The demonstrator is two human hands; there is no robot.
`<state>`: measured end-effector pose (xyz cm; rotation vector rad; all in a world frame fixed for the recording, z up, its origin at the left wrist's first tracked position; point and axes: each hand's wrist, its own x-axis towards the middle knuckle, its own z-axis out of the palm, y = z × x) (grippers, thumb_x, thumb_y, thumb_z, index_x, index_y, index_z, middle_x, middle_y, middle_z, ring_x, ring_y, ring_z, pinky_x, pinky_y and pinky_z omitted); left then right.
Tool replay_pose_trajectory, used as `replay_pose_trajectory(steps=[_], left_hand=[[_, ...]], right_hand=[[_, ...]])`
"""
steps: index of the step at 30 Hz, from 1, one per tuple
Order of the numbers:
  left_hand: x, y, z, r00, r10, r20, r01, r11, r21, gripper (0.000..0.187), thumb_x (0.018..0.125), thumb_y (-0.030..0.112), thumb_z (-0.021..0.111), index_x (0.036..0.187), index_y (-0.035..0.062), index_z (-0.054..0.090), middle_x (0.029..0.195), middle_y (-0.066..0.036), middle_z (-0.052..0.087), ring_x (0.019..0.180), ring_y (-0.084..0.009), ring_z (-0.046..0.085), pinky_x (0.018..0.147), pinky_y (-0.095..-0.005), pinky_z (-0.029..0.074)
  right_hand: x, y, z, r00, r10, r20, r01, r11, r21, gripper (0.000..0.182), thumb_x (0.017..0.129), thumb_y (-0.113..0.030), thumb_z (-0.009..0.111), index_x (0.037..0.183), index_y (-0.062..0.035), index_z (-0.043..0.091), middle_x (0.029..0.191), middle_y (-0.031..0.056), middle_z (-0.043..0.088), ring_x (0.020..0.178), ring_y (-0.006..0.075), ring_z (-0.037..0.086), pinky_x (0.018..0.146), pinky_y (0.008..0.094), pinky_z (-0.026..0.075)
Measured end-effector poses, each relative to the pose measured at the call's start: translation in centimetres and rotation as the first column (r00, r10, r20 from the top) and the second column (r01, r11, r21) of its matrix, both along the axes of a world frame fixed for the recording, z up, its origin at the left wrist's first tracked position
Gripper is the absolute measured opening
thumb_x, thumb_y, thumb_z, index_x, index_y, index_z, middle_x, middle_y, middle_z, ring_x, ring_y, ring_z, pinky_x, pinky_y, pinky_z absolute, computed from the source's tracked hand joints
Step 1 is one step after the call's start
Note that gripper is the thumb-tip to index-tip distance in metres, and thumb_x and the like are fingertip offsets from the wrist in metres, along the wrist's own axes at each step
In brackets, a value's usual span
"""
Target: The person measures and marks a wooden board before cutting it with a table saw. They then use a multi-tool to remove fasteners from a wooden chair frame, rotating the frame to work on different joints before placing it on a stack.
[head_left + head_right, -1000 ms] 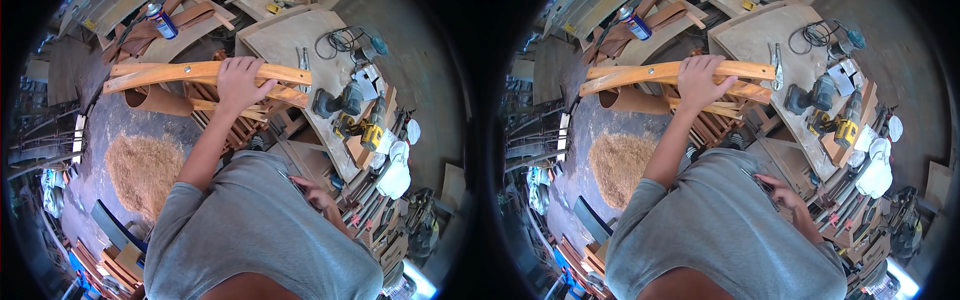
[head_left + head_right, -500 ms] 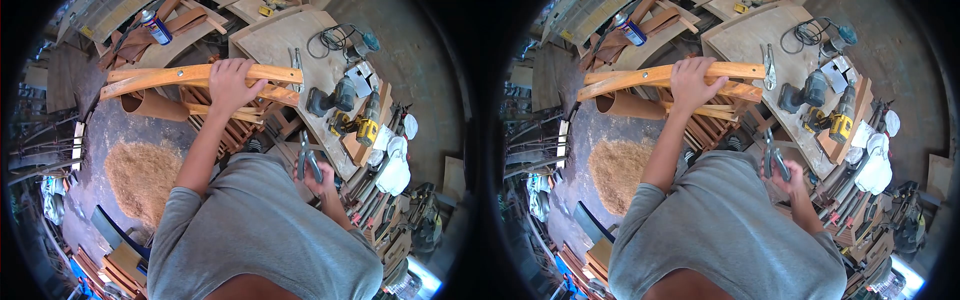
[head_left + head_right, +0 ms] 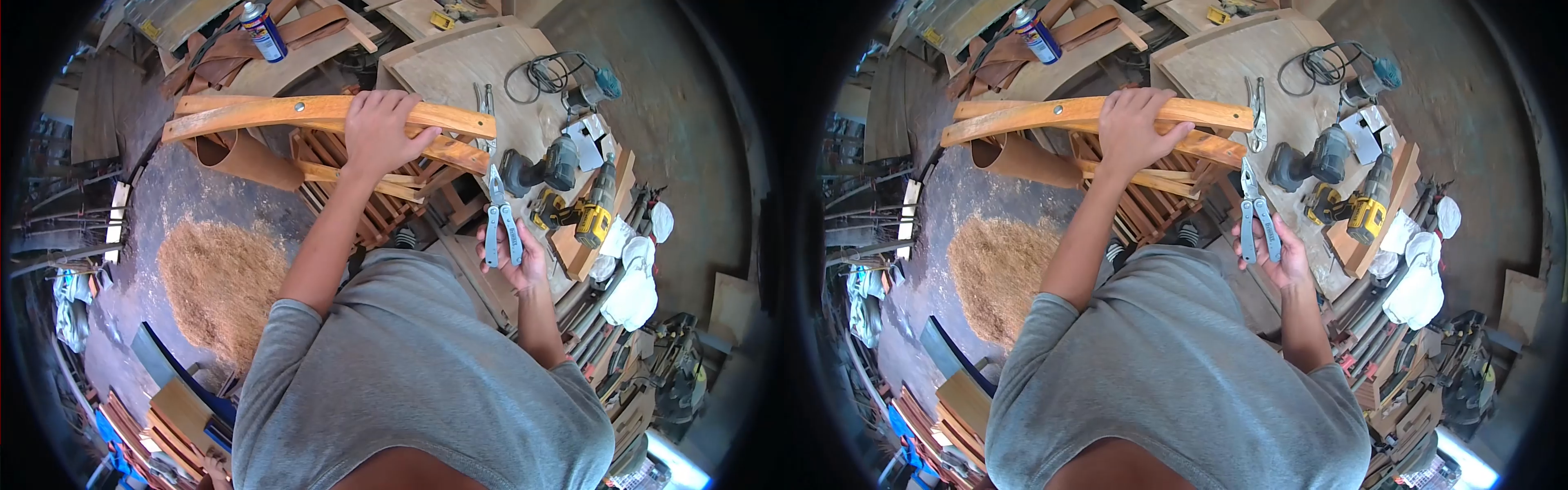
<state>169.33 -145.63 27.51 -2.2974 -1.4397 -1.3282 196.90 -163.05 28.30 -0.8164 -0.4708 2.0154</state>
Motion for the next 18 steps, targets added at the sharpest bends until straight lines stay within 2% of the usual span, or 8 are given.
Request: replay_pose_trajectory(steps=[5,8,9,12,13,16,18], left_hand=[[-0.1,0.1,-0.2,1.0,0.004,0.001,-0.004,1.0,-0.002,0.046,0.07,0.047,0.078,0.1,0.0122,0.073,0.098,-0.002,0.07,0.094,-0.0219,0.063,0.093,-0.0401,0.044],[-0.1,0.1,-0.2,1.0,0.005,0.0,-0.005,1.0,-0.011,0.047,0.071,0.048,0.077,0.101,0.0122,0.073,0.098,-0.002,0.07,0.094,-0.0215,0.063,0.092,-0.0397,0.044],[-0.2,0.1,-0.2,1.0,0.005,-0.003,-0.005,1.0,-0.017,0.047,0.071,0.048,0.077,0.101,0.0122,0.073,0.098,-0.002,0.07,0.094,-0.0214,0.063,0.091,-0.0395,0.044],[-0.2,0.1,-0.2,1.0,0.004,-0.017,-0.005,0.999,-0.034,0.047,0.072,0.049,0.077,0.101,0.0123,0.073,0.097,-0.002,0.07,0.094,-0.021,0.062,0.09,-0.0387,0.044],[-0.2,0.2,-0.2,1.0,0.004,-0.024,-0.005,0.999,-0.037,0.046,0.072,0.049,0.077,0.1,0.0123,0.073,0.097,-0.002,0.07,0.094,-0.0208,0.062,0.089,-0.0384,0.044],[-0.2,0.3,-0.5,1.0,0.002,0.0,-0.002,1.0,0.025,0.048,0.068,0.05,0.078,0.096,0.0113,0.073,0.091,-0.002,0.068,0.09,-0.0211,0.061,0.088,-0.0381,0.045],[-0.2,0.3,-0.6,1.0,0.001,0.003,-0.001,1.0,0.022,0.048,0.068,0.051,0.078,0.096,0.0117,0.072,0.092,-0.001,0.068,0.09,-0.0208,0.061,0.088,-0.0378,0.045]], right_hand=[[-0.6,0.2,0.8,1.0,0.009,0.0,-0.009,0.999,0.034,0.062,0.098,-0.045,0.052,0.142,-0.0022,0.044,0.123,0.0234,0.061,0.096,0.0339,0.066,0.07,0.0454,0.059],[-1.1,0.5,2.1,0.99,-0.025,0.136,0.015,0.997,0.074,0.064,0.095,-0.035,0.055,0.146,0.0,0.038,0.127,0.0252,0.057,0.098,0.035,0.065,0.072,0.0453,0.059],[-1.4,0.7,2.6,0.948,-0.065,0.311,0.024,0.99,0.136,0.059,0.097,-0.031,0.056,0.144,0.0021,0.042,0.122,0.0214,0.061,0.094,0.0293,0.067,0.068,0.0386,0.06],[-1.0,0.8,3.0,0.691,-0.195,0.696,0.004,0.964,0.265,0.054,0.099,-0.029,0.056,0.141,0.0026,0.046,0.112,0.0143,0.065,0.087,0.0214,0.068,0.06,0.0309,0.058],[-1.7,0.9,3.5,0.614,-0.279,0.738,0.01,0.938,0.346,0.048,0.101,-0.028,0.056,0.139,0.0002,0.052,0.101,0.0072,0.066,0.077,0.0118,0.065,0.053,0.0226,0.05],[-2.2,1.1,4.9,0.324,-0.329,0.887,-0.128,0.914,0.386,0.04,0.099,-0.018,0.06,0.136,-0.0027,0.058,0.09,0.001,0.062,0.076,0.0085,0.057,0.069,0.0245,0.048],[-2.1,1.2,4.8,0.243,-0.358,0.901,-0.173,0.898,0.404,0.04,0.098,-0.014,0.062,0.137,-0.0055,0.058,0.088,-0.0002,0.061,0.078,0.0077,0.054,0.072,0.0241,0.046]])
